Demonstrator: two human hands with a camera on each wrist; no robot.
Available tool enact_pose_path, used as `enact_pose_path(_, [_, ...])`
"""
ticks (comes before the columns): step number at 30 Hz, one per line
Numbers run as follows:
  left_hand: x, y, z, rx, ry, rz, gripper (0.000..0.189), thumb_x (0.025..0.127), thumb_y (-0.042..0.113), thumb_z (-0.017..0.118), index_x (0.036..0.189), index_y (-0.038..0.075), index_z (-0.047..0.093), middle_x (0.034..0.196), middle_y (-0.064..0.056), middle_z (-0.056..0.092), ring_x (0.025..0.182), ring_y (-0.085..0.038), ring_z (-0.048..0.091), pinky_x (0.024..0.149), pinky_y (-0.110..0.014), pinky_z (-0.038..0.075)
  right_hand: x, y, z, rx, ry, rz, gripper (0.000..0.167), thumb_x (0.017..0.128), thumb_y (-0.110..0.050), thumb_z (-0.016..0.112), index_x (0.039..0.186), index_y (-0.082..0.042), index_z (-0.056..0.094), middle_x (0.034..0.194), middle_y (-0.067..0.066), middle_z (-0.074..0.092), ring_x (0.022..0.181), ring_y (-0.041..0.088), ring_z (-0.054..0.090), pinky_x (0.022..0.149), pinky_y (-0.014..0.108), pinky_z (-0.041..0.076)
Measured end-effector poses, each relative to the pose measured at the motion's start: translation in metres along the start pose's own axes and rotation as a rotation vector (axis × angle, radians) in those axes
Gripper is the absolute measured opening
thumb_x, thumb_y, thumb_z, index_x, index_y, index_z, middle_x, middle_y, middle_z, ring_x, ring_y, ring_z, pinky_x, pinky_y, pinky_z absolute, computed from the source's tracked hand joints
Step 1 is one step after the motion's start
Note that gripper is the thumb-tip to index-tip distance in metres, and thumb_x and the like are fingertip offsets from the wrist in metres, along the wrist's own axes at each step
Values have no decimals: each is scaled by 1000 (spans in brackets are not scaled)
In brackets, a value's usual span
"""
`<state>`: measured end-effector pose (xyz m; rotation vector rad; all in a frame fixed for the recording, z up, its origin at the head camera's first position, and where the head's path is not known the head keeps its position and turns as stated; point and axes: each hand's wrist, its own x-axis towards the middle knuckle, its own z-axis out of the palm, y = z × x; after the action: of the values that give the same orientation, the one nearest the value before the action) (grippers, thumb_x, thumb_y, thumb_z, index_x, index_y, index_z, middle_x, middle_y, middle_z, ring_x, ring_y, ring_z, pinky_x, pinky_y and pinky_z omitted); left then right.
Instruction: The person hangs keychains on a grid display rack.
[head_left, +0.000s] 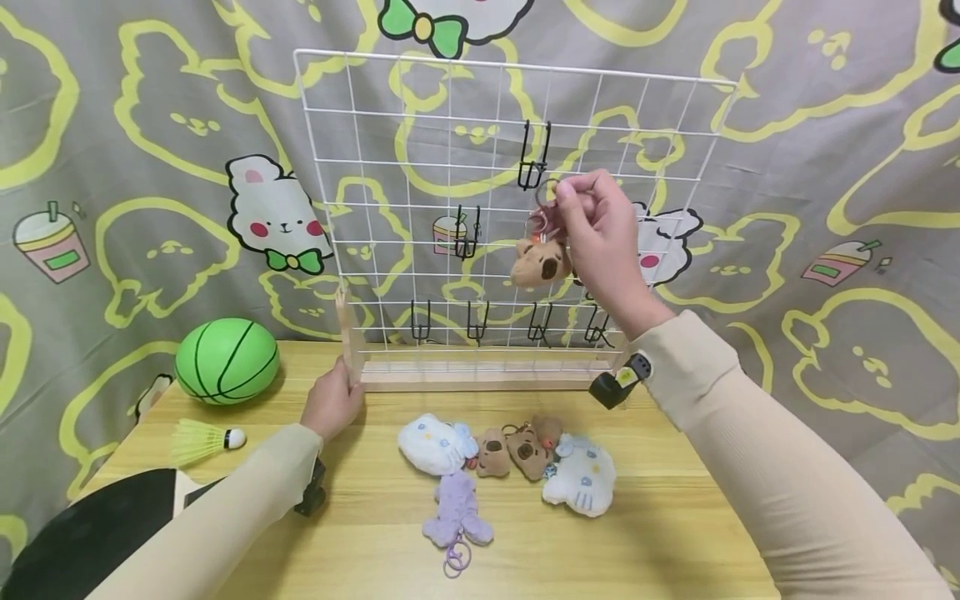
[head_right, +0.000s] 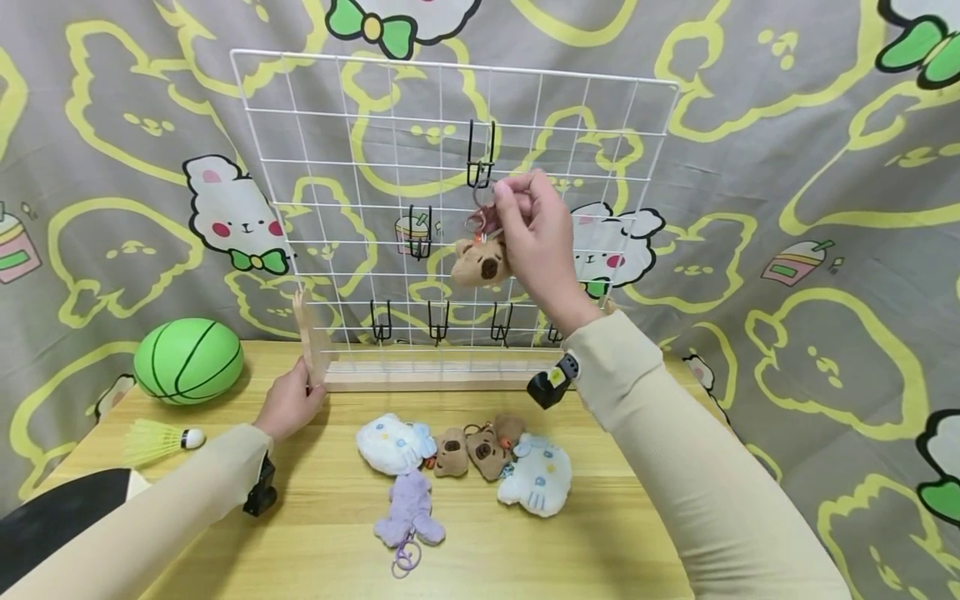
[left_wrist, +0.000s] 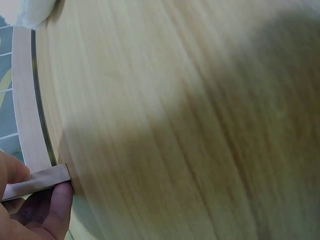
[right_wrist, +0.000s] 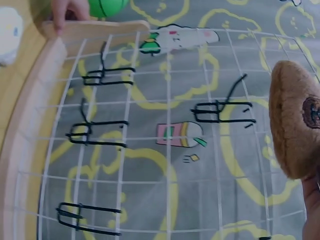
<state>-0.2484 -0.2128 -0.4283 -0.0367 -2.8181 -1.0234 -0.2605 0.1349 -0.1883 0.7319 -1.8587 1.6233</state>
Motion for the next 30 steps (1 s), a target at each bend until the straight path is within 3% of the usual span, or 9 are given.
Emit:
enact_pose_path(7, [1,0,1,5,4,0,54,103,9,53,149,-13,36,127,-43,62,88,-38,69,65,-39,59,14,-9,-3,42,5,6,9,108,-12,53,101,-10,57,83,-9,77,74,7,74,71,21,61])
enact_pose_path(12, [2,1,1,3,4,-2,55,103,9,53,150,-13,35,127,-43,62,88,-38,69,65,-39,59,18,-8,-1,42,-16,53,9,109,-12,53,103,-7,57,85,-7,79,78,9,76,72,22,62])
enact_pose_path(16, [3,1,1,-4,-2,-6,55,103,9,53,151,-12,35,127,-42,63,86,-37,69,63,-37,59,17,-5,0,2,-35,108,12,109,-14,53,108,-3,57,92,1,82,83,9,78,74,24,63])
enact_pose_path(22, [4,-1,2,-1,2,5,53,103,9,53,149,-13,37,125,-42,64,85,-35,69,63,-37,57,17,0,1,-58,-68,125,15,110,-17,52,109,-3,56,107,18,80,88,9,77,83,25,63])
enact_pose_path(30, [2,-3,2,9,12,24,55,102,9,54,149,-13,36,128,-43,62,93,-41,70,72,-45,60,17,4,2,-110,-50,168,16,109,-17,53,110,-3,61,117,18,78,97,11,77,81,22,63])
